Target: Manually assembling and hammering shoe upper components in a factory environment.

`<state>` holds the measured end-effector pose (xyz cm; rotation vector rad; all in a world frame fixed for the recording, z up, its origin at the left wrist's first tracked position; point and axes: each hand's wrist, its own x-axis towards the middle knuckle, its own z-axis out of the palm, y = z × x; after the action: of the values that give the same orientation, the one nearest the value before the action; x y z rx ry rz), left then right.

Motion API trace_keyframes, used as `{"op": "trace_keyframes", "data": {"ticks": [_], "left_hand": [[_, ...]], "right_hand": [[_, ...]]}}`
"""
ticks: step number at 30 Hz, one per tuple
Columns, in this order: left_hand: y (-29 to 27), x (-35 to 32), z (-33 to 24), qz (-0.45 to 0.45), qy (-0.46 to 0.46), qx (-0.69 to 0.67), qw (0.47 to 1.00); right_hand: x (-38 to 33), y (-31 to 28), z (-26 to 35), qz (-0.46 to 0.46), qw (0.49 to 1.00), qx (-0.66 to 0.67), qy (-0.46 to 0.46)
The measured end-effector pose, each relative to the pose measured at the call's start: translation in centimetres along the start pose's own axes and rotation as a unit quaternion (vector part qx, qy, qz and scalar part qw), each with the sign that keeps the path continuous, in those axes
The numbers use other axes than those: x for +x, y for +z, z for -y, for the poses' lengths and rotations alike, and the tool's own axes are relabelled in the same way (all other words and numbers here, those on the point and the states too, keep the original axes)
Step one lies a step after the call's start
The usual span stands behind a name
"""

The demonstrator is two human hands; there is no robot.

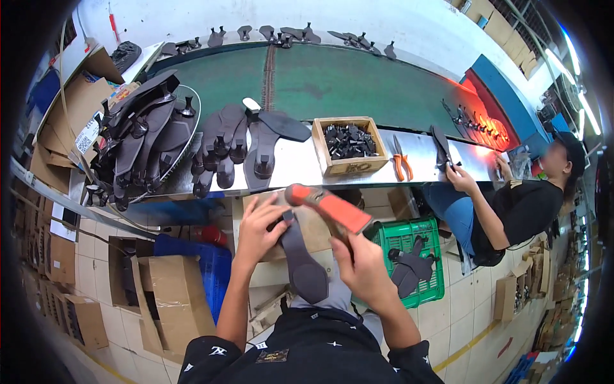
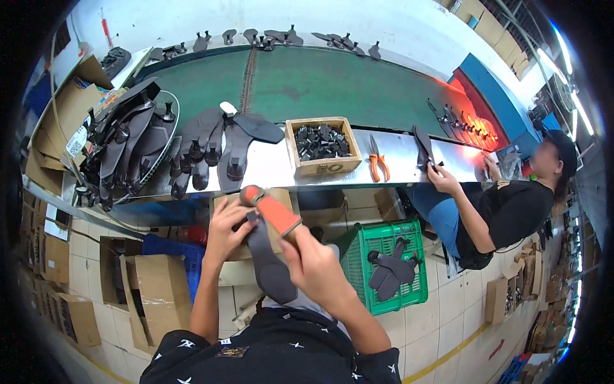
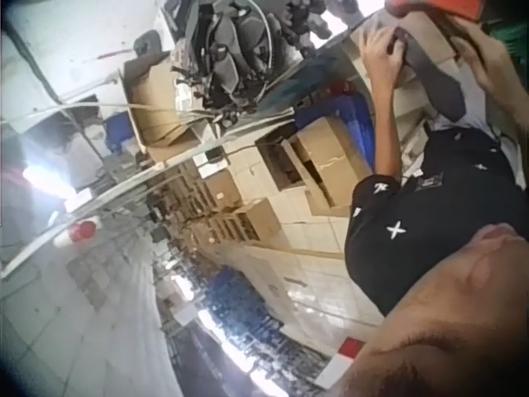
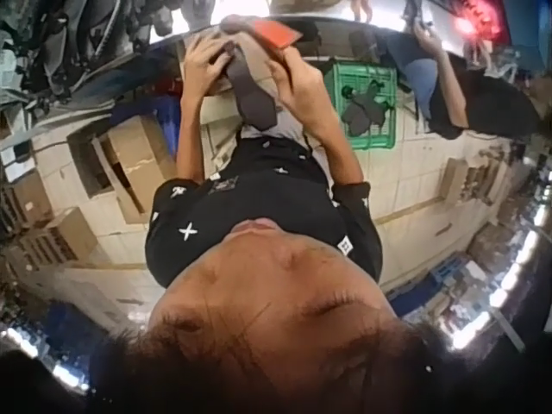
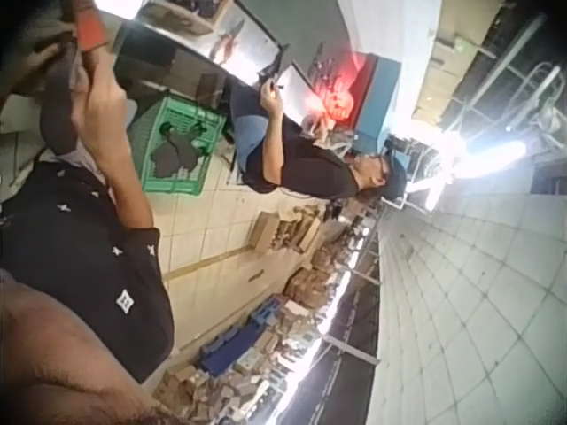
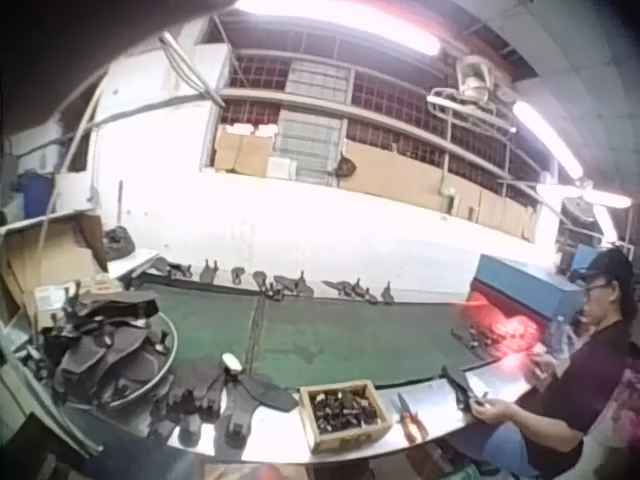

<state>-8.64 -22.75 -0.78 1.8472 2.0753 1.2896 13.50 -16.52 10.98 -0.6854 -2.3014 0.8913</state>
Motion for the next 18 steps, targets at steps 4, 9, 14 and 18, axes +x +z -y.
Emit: {"op": "trace_keyframes", "data": {"ticks": [4, 9, 14, 18], "left_hand": [[-2.4, -1.7, -3.1, 0.077, -0.039, -0.245, 0.966], [-5.2, -3.6, -7.2, 0.057, 0.008, -0.327, 0.943], [-5.1, -2.4, -7.9, 0.046, -0.070, -0.335, 0.938], [-3.5, 0.0, -10.3, 0.125, -0.108, -0.316, 0.934]], "right_hand": [[1.5, 0.4, -3.6, -0.067, 0.995, -0.043, -0.058], [1.3, 4.5, -5.2, 0.074, 0.941, -0.301, -0.139], [0.7, 6.5, -8.1, 0.048, 0.954, -0.202, -0.215], [4.7, -3.8, -13.8, -0.167, 0.961, -0.219, 0.040]]}}
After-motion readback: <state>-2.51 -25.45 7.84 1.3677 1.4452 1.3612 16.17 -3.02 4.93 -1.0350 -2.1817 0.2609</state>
